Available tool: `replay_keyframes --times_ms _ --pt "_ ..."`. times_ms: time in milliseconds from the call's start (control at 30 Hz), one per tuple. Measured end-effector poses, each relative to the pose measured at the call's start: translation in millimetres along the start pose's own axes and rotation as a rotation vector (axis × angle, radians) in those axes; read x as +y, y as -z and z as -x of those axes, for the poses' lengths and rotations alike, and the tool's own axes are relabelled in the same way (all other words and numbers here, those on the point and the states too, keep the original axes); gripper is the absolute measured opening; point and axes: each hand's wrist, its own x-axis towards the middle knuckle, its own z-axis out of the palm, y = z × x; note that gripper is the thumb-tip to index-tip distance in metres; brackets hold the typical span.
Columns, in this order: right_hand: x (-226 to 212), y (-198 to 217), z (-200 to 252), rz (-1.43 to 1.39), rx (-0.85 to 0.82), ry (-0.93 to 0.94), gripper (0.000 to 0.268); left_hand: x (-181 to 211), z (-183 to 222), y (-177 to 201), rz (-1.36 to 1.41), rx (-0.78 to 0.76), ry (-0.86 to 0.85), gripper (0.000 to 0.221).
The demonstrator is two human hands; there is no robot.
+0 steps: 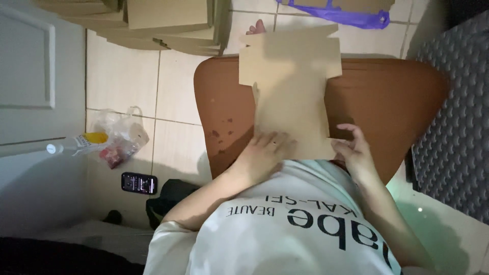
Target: Folding a flat cardboard cutout into a small box.
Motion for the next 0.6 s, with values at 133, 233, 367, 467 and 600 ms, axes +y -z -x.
replay_keyframes --times_ms 133,233,367,467,600 --pt "-26.3 -1.9 8.8 0.051 0.001 -0.026 0.058 -11.8 7.0 -2.5 -0.175 -0.006 0.090 0.056" --pt "-50.0 -5.4 19.2 0.244 0.038 0.001 0.068 -19.9 6.2 -1.6 -0.183 -0.003 0.069 0.054" --pt "-79.6 -27.0 51.0 0.751 0.235 0.344 0.085 -27.4 -0.3 4.2 -0.070 -0.197 0.142 0.067" --pt "-33.2 -32.4 33.0 1.211 -0.045 0.646 0.066 -23.8 -6.3 18.9 0.008 -0.269 0.159 0.067" --pt "-66.9 -74.0 9.0 1.173 -0.532 0.842 0.058 -34.1 -2.8 6.4 -0.030 -0.271 0.167 0.071"
